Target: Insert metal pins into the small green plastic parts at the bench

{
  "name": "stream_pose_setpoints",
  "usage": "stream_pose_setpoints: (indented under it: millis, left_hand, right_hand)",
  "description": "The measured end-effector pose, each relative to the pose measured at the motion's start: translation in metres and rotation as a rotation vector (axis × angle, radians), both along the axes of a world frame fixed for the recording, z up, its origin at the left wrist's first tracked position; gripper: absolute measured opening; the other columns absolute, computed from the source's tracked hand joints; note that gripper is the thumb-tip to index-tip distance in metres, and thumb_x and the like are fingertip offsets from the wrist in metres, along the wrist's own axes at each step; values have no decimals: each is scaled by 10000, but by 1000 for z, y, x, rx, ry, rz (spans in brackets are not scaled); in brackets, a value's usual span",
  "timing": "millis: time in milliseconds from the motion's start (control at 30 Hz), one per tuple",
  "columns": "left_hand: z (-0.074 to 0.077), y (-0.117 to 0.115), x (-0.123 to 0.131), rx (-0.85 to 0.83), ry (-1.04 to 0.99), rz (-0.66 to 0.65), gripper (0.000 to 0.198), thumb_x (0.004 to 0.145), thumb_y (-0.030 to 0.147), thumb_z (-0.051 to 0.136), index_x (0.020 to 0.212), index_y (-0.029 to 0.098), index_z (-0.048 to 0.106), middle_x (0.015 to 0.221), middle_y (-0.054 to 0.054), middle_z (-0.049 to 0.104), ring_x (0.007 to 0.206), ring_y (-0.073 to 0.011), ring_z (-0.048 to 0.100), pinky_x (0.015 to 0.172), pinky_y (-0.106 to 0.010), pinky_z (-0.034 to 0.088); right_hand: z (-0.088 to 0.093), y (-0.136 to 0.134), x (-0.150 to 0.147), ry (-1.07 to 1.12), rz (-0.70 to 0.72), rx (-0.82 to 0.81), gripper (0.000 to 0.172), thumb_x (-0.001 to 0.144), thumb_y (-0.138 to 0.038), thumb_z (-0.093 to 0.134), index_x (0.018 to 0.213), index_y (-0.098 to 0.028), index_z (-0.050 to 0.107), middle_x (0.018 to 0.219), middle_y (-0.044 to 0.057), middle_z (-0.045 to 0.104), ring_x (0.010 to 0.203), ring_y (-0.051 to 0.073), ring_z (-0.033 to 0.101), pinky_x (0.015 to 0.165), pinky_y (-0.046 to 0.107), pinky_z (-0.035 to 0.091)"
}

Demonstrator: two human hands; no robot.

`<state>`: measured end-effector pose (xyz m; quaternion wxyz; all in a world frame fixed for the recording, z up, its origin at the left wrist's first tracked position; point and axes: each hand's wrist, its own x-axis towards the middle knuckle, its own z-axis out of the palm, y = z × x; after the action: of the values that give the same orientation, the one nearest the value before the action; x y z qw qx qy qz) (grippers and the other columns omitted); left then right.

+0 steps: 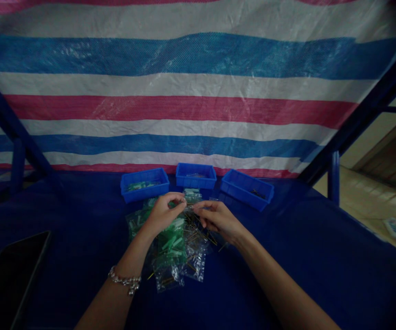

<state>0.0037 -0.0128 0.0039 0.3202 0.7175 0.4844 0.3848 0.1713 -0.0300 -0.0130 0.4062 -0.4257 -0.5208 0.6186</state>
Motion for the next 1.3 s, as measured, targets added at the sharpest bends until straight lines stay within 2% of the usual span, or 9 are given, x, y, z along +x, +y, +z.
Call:
stream_pose_setpoints:
  millis: [233,400,567,800,933,1067,1200,1300]
  left_hand:
    - [-4,2,0,-21,-14,15,165,710,265,541,762,141,636,1019,-110,628,902,-214,571,691,-321,448]
    - [-8,4,0,6,-6,33,182,703,285,549,790,149,633,958,-95,644,845,-196,583,700,-319,456]
    - [-7,3,-2,97,105,73,182,740,285,496,783,166,627,919,-68,647,816,-180,579,724,-317,450]
    - [-9,3,-3,242,276,84,158,742,190,467,756,161,622,841,-71,640,745,-165,569,737,-312,438]
    - [-10,3,-3,266,323,84,167,738,156,455,752,172,621,830,-65,638,777,-174,569,753,-317,430]
    - [-12,3,-4,281,340,76,175,743,154,447,764,179,619,828,-60,632,747,-169,570,738,-313,433]
    - [-14,4,-4,286,356,83,180,748,160,441,773,177,619,828,-59,623,726,-162,570,718,-301,438]
    - [-18,5,-5,297,360,88,172,747,159,446,766,174,616,822,-60,622,763,-171,570,737,-307,432]
  right_hand:
    - [0,1,0,-28,-46,-20,270,645,-306,599,844,-123,604,386,-63,471,301,21,284,328,176,130]
    - [2,1,3,-35,-63,-9,237,660,-350,591,739,-127,607,383,-57,466,297,20,272,324,182,122]
    - [4,3,10,-77,-27,-61,187,644,-314,605,638,-128,588,360,-51,468,274,17,250,306,190,103]
    - [5,4,19,-149,31,-76,179,657,-302,584,643,-124,592,376,-40,495,261,17,264,294,183,114]
    - [6,5,20,-138,0,-26,209,684,-336,551,683,-129,581,379,-42,496,270,24,281,297,176,138]
    - [6,4,17,-136,-47,-36,220,700,-359,522,646,-146,527,373,-39,501,262,29,277,296,175,134]
    - [1,6,14,-131,-42,-41,220,714,-340,488,643,-139,539,374,-38,488,257,29,275,294,173,125]
    - [5,19,10,-52,-161,-30,181,710,-291,482,657,-129,545,352,-48,455,256,29,271,295,171,121]
